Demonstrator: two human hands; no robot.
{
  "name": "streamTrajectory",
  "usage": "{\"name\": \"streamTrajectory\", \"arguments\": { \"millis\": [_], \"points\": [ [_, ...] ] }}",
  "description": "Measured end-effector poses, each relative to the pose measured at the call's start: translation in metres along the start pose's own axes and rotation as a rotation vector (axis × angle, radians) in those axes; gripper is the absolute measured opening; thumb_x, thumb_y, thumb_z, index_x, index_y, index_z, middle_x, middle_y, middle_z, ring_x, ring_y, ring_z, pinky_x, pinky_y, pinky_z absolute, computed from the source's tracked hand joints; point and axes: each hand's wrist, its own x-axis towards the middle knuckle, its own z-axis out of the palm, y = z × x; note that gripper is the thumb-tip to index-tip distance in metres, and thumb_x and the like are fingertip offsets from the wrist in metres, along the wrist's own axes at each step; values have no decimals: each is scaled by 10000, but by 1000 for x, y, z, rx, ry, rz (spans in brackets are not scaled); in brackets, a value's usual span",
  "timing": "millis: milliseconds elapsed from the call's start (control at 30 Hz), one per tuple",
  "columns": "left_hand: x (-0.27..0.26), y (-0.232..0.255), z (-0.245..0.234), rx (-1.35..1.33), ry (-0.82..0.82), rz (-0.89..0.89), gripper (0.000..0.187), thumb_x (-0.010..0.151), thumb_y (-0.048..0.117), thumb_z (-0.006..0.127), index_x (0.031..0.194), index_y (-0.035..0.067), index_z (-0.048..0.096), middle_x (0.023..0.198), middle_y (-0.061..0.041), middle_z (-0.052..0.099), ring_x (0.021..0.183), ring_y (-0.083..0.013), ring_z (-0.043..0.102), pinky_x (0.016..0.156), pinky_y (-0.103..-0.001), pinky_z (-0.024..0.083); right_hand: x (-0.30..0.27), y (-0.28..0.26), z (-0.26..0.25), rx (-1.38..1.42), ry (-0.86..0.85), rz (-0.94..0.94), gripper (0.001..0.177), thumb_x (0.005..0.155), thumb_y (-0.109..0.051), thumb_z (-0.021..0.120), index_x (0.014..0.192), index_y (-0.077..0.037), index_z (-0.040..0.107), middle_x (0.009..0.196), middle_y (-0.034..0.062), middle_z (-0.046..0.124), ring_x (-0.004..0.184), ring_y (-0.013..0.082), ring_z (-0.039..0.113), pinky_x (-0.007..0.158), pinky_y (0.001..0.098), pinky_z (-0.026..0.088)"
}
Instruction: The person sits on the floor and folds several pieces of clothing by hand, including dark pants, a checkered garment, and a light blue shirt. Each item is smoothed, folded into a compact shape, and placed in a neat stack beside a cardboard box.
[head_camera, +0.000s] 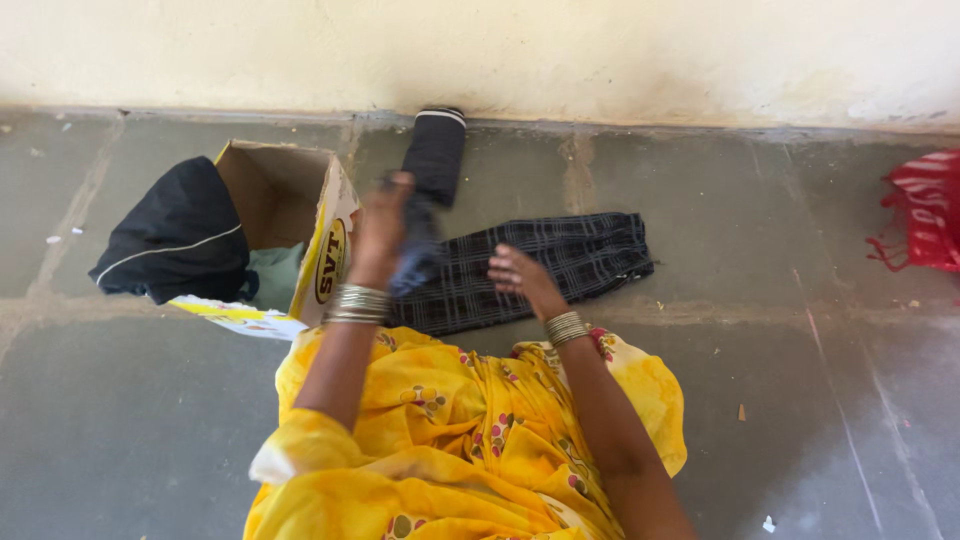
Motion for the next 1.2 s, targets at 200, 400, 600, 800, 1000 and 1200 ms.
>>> {"name": "streamTrajectory", "arguments": {
  "millis": [200,400,600,800,1000,1200],
  "points": [
    [-70,23,91,-683,-760,213,799,948,570,602,1494,59,321,1286,-255,594,995,-349,745,800,-446,652,-1,4,-62,633,-44,-62,750,963,-647,505,1441,-71,549,1403,185,601,1182,306,650,931,520,575],
    [4,-81,75,-600,-355,-25,645,926,472,611,1463,182,405,1265,-161,620,906,-288,749,666,-382,640,35,54,-86,22,552,290,735,947,-549,641,1512,-101,496,1496,119,481,1271,321,503,974,547,476],
    [63,-153,49,-424,151,-92,319,997,333,625,1165,63,655,910,-12,648,659,-98,622,512,-261,479,32,67,-88,-674,556,-411,885,623,-59,828,1446,-45,502,1386,248,593,1254,353,586,1043,380,458],
    [65,-160,72,-157,201,-157,370,964,370,681,1126,37,667,958,-128,698,819,-255,642,734,-395,502,25,15,-82,-600,235,-359,672,694,130,606,1319,-101,695,1354,153,672,1241,266,650,1071,347,475],
    [76,-175,80,79,188,-62,467,923,408,733,1141,-1,675,1164,-250,710,1110,-385,676,981,-454,513,-1,-51,-167,-775,424,-464,619,783,42,619,1373,-138,673,1395,132,684,1302,258,648,1142,353,474],
    [76,-177,100,289,89,-220,745,771,389,867,1304,-11,534,1323,-270,599,1246,-408,584,1022,-471,487,-20,-15,-221,-1159,638,-229,694,787,-171,802,1447,-188,588,1513,186,511,1473,424,360,1221,508,296]
  ]
}}
